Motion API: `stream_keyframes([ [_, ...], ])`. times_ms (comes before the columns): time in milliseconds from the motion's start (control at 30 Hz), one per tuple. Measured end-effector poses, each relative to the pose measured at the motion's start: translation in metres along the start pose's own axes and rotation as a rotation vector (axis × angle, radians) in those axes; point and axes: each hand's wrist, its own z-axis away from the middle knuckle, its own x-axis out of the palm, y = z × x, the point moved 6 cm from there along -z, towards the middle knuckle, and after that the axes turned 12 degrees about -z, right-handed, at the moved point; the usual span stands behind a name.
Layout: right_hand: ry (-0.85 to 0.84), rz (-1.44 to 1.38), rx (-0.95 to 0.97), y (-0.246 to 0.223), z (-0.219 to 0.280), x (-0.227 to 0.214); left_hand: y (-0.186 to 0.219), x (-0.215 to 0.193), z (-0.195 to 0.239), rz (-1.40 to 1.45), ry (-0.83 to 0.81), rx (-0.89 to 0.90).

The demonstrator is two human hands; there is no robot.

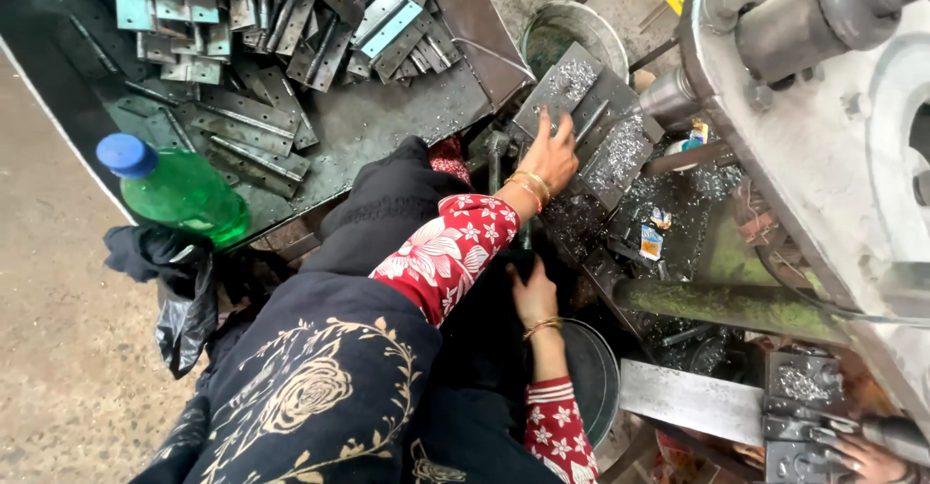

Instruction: The person positions metal brackets on a machine and uses a tool to process them. They then move processed brackets to a large bin.

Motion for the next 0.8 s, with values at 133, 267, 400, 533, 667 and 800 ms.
stream_keyframes([
  [133,-0.059,0.153,-0.047,-0.030,-0.005,-0.033,0.007,0.008,-0.009,0.001,-0.027,0.002],
  [267,-0.038,0.107,0.004,-0.015,-0.004,-0.018,0.008,0.010,-0.013,-0.009,-0.037,-0.006],
  [400,0.077,-0.121,-0.090,0.030,-0.002,0.043,0.012,0.018,-0.020,0.014,-0.066,0.025],
  [533,0.030,-0.206,-0.047,0.062,-0.018,0.059,0.022,0.042,-0.017,0.029,0.005,-0.008],
  [667,0.053,-0.134,-0.054,0.057,-0.009,0.061,0.024,0.054,-0.003,0.086,0.028,0.015],
  [800,0.007,-0.107,0.017,0.031,-0.001,0.037,0.020,0.056,0.009,0.156,0.032,0.008],
])
